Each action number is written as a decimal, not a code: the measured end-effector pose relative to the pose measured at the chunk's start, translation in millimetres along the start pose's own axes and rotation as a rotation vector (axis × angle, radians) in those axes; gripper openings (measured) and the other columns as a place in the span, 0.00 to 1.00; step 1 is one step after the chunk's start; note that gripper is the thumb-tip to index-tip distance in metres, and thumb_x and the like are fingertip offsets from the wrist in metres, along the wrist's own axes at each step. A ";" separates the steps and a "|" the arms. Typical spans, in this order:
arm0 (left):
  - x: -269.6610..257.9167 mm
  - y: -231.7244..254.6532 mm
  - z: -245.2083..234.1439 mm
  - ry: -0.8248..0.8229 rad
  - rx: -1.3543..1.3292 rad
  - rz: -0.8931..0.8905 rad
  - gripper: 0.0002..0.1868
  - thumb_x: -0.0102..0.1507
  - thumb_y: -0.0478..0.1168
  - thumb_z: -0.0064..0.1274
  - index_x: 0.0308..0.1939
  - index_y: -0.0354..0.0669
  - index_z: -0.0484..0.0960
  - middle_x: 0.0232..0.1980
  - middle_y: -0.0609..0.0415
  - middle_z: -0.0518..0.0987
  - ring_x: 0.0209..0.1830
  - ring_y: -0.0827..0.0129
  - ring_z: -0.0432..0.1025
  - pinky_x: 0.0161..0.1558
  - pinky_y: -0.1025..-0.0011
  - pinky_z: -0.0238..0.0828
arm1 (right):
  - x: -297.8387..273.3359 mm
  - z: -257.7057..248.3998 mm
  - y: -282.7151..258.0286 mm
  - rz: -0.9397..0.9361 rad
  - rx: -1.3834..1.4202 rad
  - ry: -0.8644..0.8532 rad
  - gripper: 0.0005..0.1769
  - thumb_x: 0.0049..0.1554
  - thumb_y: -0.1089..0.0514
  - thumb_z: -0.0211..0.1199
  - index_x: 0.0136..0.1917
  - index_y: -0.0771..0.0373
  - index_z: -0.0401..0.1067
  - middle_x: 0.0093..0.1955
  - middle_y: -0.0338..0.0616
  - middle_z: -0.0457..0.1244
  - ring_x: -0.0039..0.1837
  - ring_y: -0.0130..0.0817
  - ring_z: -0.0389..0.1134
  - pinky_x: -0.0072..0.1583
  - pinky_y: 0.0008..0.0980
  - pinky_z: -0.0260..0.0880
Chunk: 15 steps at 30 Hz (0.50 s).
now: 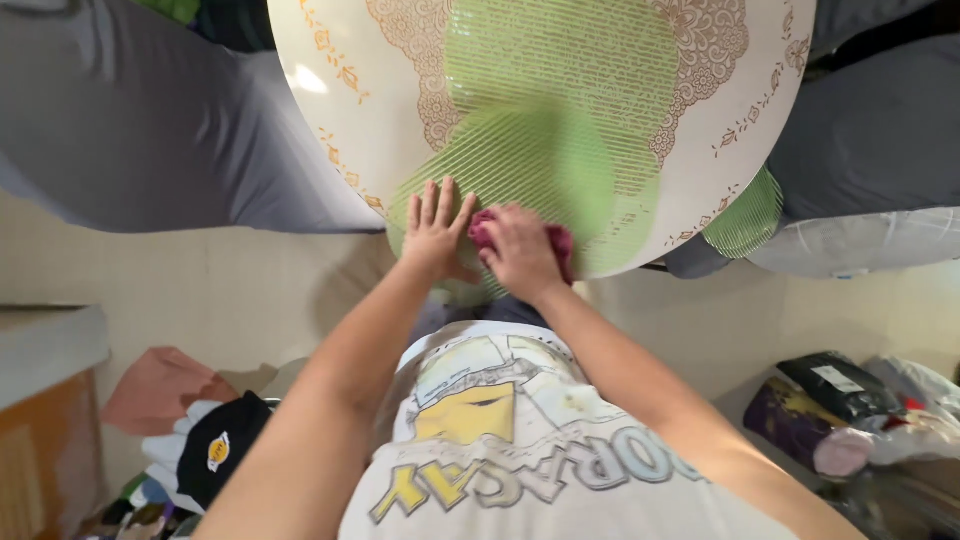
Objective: Cleaning a table and placemats using a cloth.
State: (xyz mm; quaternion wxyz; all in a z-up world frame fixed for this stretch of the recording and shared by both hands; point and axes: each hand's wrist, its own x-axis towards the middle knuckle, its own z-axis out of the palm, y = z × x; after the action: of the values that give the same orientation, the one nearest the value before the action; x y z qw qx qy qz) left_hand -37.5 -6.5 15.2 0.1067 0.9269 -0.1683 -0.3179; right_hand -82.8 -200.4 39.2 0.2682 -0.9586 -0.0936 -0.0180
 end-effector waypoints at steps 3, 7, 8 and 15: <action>1.1 -15.6 0.6 -0.044 0.143 0.115 0.83 0.36 0.74 0.71 0.83 0.61 0.34 0.85 0.40 0.28 0.84 0.41 0.22 0.79 0.41 0.22 | 4.3 15.3 23.8 -0.406 -0.114 -0.049 0.30 0.52 0.54 0.60 0.66 0.66 0.69 0.70 0.59 0.62 0.71 0.58 0.61 0.72 0.54 0.55; 8.5 -12.4 -8.7 -0.130 0.193 0.137 0.84 0.37 0.69 0.74 0.84 0.62 0.32 0.85 0.37 0.26 0.84 0.39 0.21 0.77 0.40 0.21 | 43.4 7.2 88.2 -0.107 -0.141 -0.240 0.26 0.64 0.58 0.51 0.75 0.57 0.64 0.74 0.48 0.59 0.77 0.50 0.59 0.77 0.48 0.53; 9.4 -8.6 -10.1 -0.162 0.184 0.129 0.83 0.38 0.69 0.74 0.83 0.62 0.31 0.84 0.35 0.25 0.83 0.37 0.21 0.76 0.38 0.20 | 56.0 -0.5 103.4 0.221 -0.189 -0.265 0.24 0.71 0.57 0.48 0.79 0.56 0.62 0.74 0.46 0.59 0.79 0.49 0.58 0.78 0.45 0.53; 23.1 -16.6 3.9 -0.167 0.075 0.125 0.78 0.41 0.77 0.67 0.82 0.64 0.32 0.83 0.35 0.24 0.82 0.36 0.19 0.74 0.36 0.18 | 44.9 32.9 104.1 0.109 -0.402 0.265 0.31 0.66 0.54 0.56 0.80 0.63 0.56 0.80 0.55 0.53 0.81 0.57 0.51 0.79 0.60 0.44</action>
State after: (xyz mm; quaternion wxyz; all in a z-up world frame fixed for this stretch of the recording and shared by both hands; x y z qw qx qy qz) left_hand -18.7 -0.4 -5.6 0.0770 0.8882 -0.2461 -0.3802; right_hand -19.5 -263.0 -38.4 0.0828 -0.9856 -0.0002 -0.1475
